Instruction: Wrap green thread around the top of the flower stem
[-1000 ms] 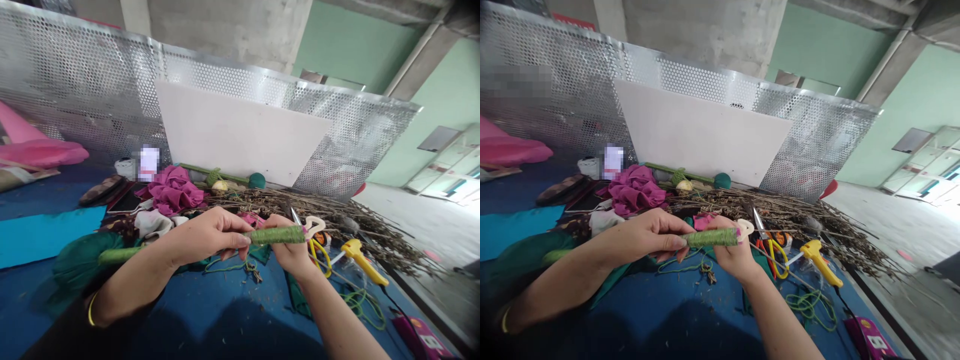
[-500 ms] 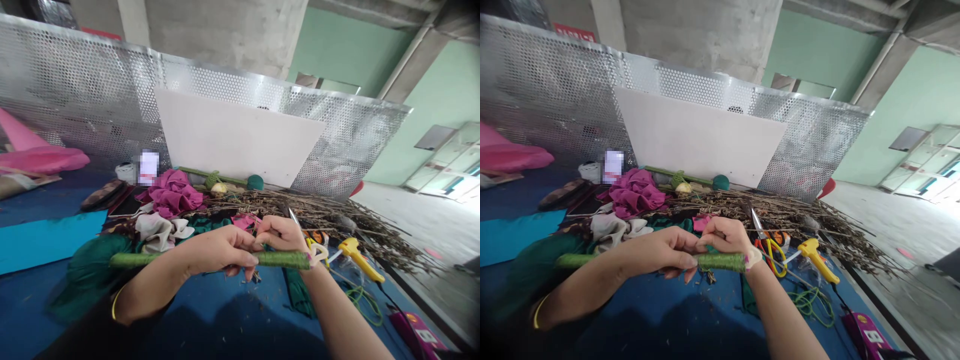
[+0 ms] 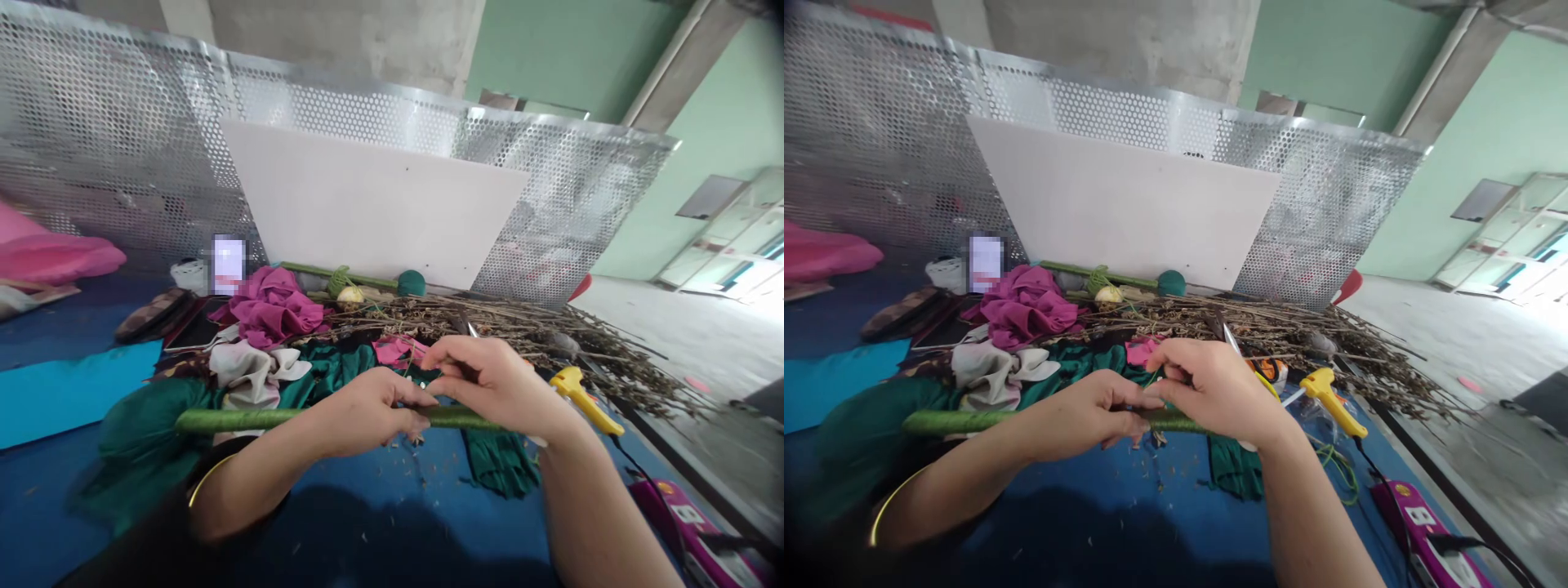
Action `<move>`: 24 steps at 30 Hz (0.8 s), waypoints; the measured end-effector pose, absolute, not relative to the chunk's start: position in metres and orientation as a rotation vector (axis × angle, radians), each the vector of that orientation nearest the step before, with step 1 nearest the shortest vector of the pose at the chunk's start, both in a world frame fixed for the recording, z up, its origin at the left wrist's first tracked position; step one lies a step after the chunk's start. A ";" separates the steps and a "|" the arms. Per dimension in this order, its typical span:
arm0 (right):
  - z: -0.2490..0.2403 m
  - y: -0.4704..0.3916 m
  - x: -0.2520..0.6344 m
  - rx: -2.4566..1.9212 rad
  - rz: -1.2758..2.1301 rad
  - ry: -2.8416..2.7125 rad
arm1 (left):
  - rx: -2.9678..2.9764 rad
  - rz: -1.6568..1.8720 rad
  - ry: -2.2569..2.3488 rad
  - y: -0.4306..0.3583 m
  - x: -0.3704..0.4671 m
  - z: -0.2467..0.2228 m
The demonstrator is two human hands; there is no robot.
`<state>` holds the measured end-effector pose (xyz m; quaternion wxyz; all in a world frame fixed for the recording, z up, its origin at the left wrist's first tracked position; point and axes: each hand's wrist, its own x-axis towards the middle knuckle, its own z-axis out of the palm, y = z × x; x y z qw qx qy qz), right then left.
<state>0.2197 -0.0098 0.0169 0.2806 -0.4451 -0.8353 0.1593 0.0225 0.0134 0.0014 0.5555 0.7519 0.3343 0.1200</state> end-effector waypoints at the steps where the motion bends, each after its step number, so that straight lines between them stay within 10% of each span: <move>1: 0.021 -0.014 0.223 -1.259 0.276 -2.227 | 1.826 0.318 0.815 0.013 0.021 0.004; 12: 0.036 -0.043 0.230 -1.606 -0.419 -2.118 | 2.398 0.904 1.194 0.019 0.014 -0.004; 24: -0.001 -0.021 0.169 -0.407 1.129 -1.283 | 2.502 0.997 1.265 0.013 0.014 -0.003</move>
